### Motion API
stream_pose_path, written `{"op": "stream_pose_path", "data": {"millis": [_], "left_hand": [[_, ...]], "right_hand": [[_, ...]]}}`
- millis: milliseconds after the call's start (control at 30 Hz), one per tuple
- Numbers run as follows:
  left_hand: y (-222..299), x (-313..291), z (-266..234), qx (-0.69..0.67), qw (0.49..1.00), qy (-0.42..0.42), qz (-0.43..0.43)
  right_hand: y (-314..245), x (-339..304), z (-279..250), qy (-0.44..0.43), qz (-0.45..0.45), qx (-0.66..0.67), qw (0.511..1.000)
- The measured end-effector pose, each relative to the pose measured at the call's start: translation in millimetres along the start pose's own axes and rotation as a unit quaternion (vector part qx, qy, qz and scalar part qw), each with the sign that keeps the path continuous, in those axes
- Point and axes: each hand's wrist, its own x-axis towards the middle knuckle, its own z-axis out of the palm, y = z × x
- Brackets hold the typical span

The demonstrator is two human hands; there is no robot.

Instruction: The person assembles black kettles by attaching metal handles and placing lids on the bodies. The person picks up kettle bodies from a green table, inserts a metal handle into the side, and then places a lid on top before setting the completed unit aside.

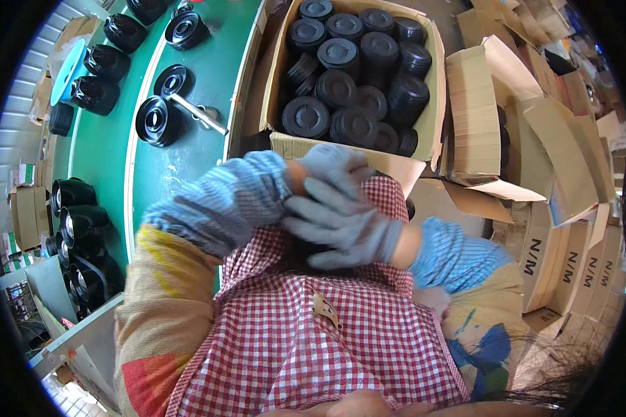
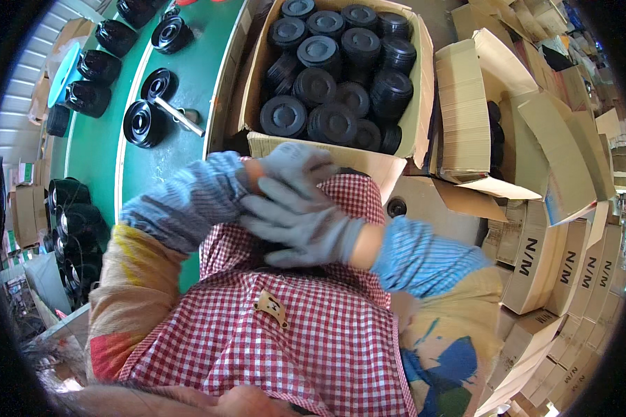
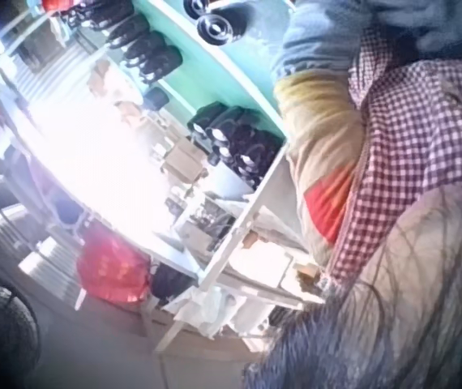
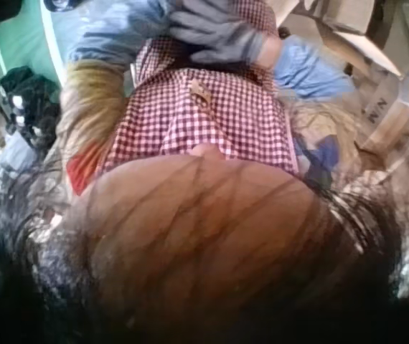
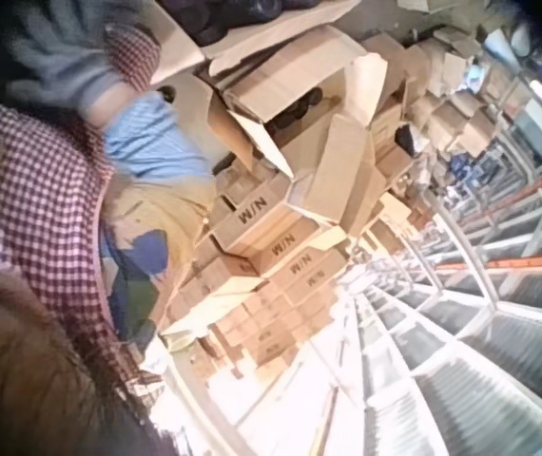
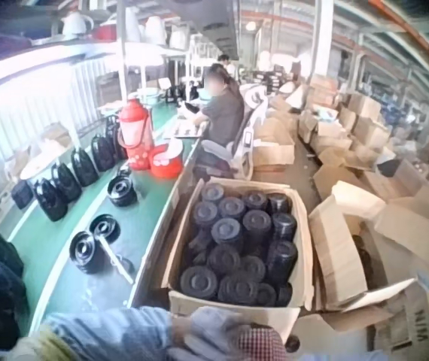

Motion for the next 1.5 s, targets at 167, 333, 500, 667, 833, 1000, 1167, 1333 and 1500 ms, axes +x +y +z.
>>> {"op": "stream_pose_path", "data": {"millis": [167,333,500,667,833,1000,1167,1333,1500], "left_hand": [[-36.0,-14.1,51.5,-0.154,0.978,0.085,0.114],[0.2,16.3,17.9,0.044,0.998,0.013,0.041],[-43.4,-10.4,47.3,-0.170,0.962,0.055,0.208],[18.3,10.0,2.0,0.063,0.997,-0.034,0.035],[-35.6,-10.8,48.1,-0.131,0.954,0.121,0.240],[18.0,25.7,19.6,0.108,0.986,-0.054,0.112],[-54.7,-8.4,44.9,-0.117,0.962,0.043,0.244],[-20.5,4.3,28.1,-0.099,0.993,0.022,0.059],[-31.3,-23.5,33.7,-0.225,0.957,0.028,0.182]], "right_hand": [[19.1,-15.0,-17.3,-0.166,0.167,0.218,0.947],[1.0,21.1,5.0,0.111,-0.078,0.045,0.990],[39.5,-28.3,20.9,-0.110,0.131,0.246,0.954],[-12.7,27.6,9.8,0.115,-0.049,0.041,0.991],[42.3,-16.8,1.1,-0.104,0.055,0.176,0.977],[-19.6,29.1,12.2,0.075,-0.016,0.045,0.996],[45.1,-12.3,-20.0,-0.065,0.062,0.193,0.977],[-6.4,10.9,14.2,0.004,0.010,0.044,0.999],[34.7,-24.4,10.4,-0.065,0.002,0.165,0.984]]}}
